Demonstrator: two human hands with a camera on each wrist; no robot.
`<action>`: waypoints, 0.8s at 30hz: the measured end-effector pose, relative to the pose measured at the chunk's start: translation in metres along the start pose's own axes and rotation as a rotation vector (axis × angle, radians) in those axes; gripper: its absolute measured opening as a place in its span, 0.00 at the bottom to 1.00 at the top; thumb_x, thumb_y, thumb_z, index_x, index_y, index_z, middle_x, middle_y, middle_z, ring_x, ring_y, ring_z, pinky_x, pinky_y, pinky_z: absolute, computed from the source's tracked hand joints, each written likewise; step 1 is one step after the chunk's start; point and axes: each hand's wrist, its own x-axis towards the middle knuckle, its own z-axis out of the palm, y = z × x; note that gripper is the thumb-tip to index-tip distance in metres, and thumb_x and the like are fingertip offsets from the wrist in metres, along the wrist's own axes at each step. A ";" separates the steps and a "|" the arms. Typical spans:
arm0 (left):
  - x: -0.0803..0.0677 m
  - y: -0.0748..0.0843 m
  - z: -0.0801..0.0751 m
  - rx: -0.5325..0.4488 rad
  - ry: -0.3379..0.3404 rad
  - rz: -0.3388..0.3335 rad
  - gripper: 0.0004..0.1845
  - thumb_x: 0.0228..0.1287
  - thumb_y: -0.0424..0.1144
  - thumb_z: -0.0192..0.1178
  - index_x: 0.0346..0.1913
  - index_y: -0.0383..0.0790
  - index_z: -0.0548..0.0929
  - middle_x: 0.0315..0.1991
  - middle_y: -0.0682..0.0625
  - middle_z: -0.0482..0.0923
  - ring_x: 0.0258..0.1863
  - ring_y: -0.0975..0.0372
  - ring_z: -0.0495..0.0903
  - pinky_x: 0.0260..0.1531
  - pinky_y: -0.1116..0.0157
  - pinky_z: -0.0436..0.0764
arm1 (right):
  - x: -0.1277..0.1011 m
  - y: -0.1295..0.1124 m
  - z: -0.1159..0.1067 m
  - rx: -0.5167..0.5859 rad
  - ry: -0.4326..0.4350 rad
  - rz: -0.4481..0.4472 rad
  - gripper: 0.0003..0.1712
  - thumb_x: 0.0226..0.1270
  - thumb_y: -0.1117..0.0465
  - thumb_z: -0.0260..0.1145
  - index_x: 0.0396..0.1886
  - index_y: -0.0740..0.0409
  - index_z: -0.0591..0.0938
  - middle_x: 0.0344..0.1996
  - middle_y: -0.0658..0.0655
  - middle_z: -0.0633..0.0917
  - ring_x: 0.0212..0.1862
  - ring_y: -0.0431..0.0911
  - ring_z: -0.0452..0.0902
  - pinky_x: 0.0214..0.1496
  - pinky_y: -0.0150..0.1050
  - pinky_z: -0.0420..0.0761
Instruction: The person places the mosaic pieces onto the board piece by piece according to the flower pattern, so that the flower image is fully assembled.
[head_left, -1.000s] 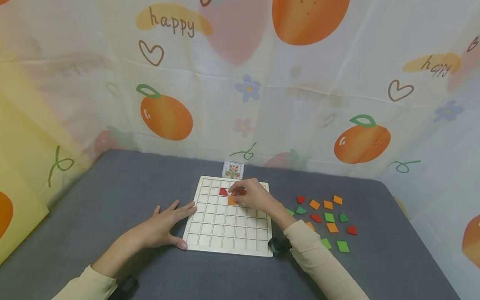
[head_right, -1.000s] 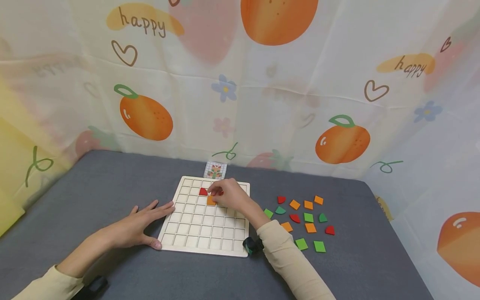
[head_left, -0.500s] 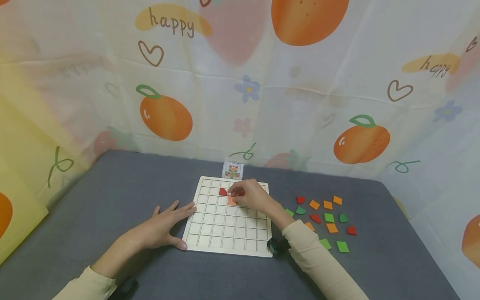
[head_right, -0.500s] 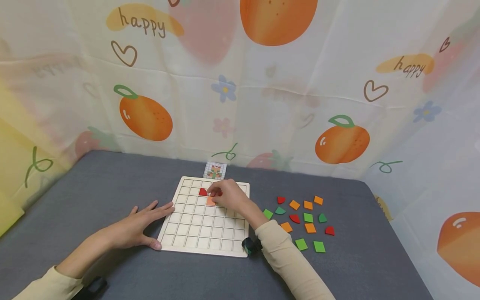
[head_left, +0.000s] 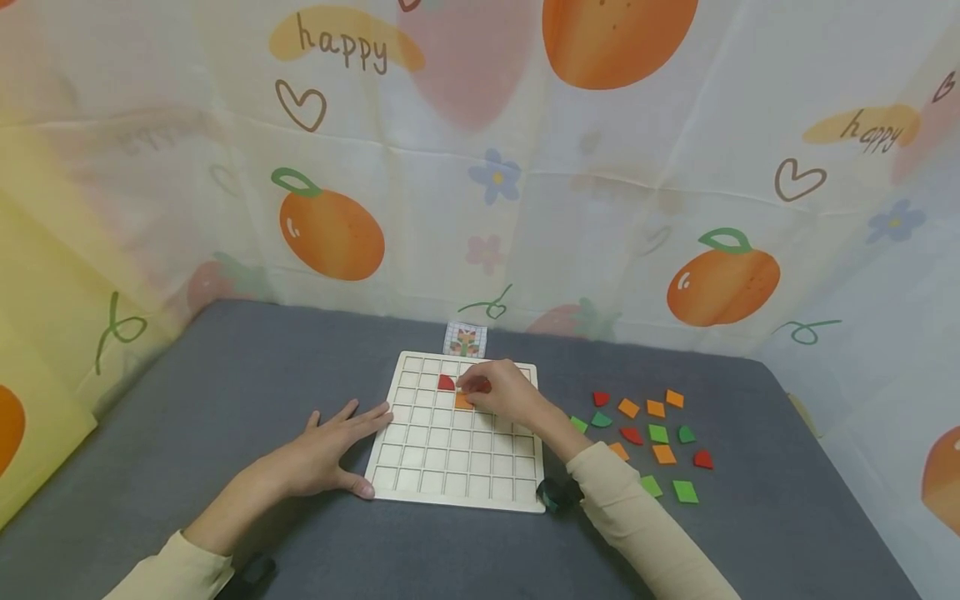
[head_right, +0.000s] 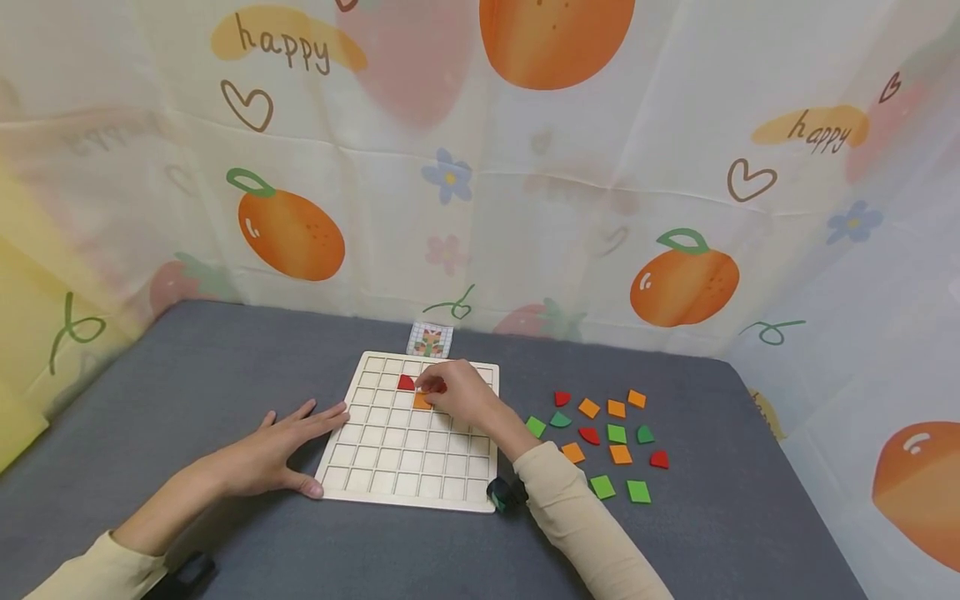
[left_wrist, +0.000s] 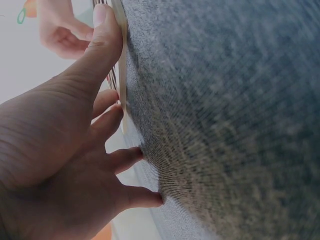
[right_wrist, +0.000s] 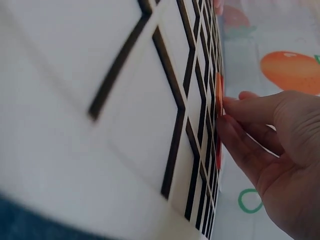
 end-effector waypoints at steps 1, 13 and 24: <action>0.000 0.000 0.000 -0.001 0.001 0.000 0.58 0.40 0.59 0.74 0.75 0.42 0.61 0.77 0.44 0.53 0.73 0.34 0.46 0.57 0.24 0.41 | -0.001 0.000 -0.001 0.006 0.007 -0.001 0.11 0.62 0.69 0.70 0.44 0.61 0.86 0.36 0.53 0.88 0.40 0.42 0.83 0.44 0.33 0.81; 0.000 -0.001 0.001 0.000 0.006 0.008 0.58 0.39 0.59 0.73 0.75 0.42 0.61 0.77 0.44 0.53 0.73 0.34 0.46 0.56 0.24 0.41 | -0.022 0.010 -0.023 0.016 0.069 0.026 0.11 0.64 0.71 0.66 0.45 0.62 0.86 0.42 0.57 0.87 0.43 0.46 0.82 0.44 0.37 0.83; 0.000 0.000 0.000 0.000 0.012 0.021 0.58 0.39 0.59 0.73 0.75 0.41 0.61 0.76 0.43 0.54 0.73 0.33 0.46 0.55 0.23 0.42 | -0.055 0.030 -0.054 -0.050 0.098 0.091 0.15 0.64 0.69 0.68 0.50 0.64 0.84 0.45 0.60 0.86 0.44 0.49 0.82 0.45 0.41 0.82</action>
